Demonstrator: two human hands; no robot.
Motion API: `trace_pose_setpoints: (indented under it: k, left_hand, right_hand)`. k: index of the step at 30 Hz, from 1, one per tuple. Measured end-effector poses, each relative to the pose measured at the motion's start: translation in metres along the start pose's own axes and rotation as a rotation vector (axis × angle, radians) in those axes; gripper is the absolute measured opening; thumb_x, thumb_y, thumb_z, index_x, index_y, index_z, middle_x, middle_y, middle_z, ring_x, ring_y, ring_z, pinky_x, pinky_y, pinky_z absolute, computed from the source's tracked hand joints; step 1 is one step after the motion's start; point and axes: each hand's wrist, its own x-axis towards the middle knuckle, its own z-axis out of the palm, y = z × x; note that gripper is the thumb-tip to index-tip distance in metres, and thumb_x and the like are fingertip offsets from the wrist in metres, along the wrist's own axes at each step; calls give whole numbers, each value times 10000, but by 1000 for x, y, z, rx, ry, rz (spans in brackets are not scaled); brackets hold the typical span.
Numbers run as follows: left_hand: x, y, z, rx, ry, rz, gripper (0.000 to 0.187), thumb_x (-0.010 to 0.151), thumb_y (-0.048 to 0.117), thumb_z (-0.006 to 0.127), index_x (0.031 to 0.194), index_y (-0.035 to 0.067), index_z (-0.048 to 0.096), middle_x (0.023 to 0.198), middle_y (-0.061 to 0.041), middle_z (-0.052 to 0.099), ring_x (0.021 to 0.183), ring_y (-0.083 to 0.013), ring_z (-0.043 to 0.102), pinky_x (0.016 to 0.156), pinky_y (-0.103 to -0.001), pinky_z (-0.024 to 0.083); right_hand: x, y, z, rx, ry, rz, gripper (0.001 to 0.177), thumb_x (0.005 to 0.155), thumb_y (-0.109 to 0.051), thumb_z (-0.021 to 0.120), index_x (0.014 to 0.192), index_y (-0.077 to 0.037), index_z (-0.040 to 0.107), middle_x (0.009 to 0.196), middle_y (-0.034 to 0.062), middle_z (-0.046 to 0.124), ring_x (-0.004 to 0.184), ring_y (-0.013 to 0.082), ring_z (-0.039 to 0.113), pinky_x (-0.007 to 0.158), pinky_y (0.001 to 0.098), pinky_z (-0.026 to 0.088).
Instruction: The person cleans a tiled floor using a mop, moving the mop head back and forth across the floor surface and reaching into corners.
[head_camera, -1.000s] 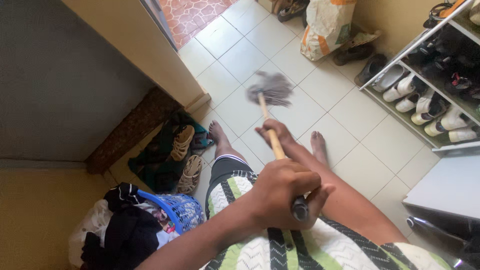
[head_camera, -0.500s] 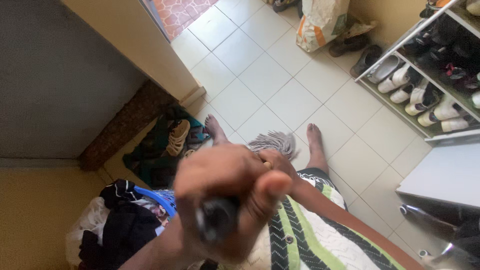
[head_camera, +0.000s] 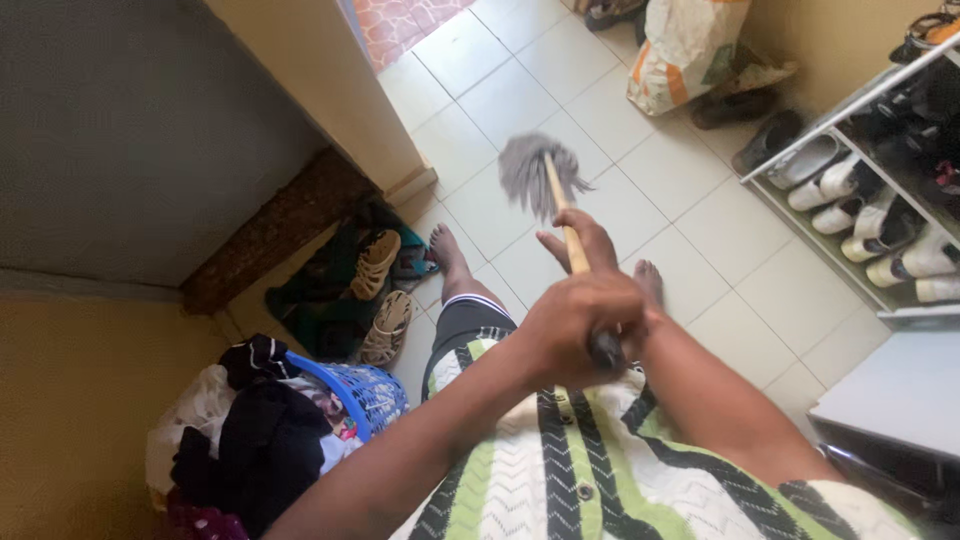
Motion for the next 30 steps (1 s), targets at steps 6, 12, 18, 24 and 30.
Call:
trace_pose_setpoints:
  k: [6,12,18,24,30]
  left_hand:
    - [-28,-39,14,126,104,-89,274,941,99,680,710,105,534,622,-76,529,649,-261,610,738,-405,507]
    - [-24,69,-22,-103,-68,-149,245,1026,306,661,893,100,665,752,-32,662,666,-158,686,671,-305,564]
    - [-1,141,-61,-262,25,-255,293,913,315,773,921,29,709,637,-62,600,594,-170,646,571,-321,451]
    - [-20,110,-45,-114,352,-12,355,995,180,742,720,73,545,615,-60,513,536,-190,573,532,-313,401]
    - [-36,16,-17,47,324,52,353,960,108,651,649,88,486,567,-61,462,490,-222,499,517,-385,381]
  right_hand:
    - [-5,10,7,-159,14,-387,266,905,-254,788,1042,-42,702,1305,235,625,1242,390,569,1053,425,432]
    - [-74,-68,-6,34,83,-472,256,961,-259,734,916,-39,611,971,115,690,953,317,667,941,416,506]
    - [-94,-102,-8,4,32,-601,228,958,-191,724,800,-65,617,750,77,651,763,271,664,1012,495,508]
    - [-63,-78,27,81,64,-675,308,997,-133,681,730,-55,548,665,86,551,661,275,601,1032,483,553]
    - [-17,-27,50,48,-26,-199,267,955,-215,779,864,-10,635,839,174,632,803,355,620,811,432,523]
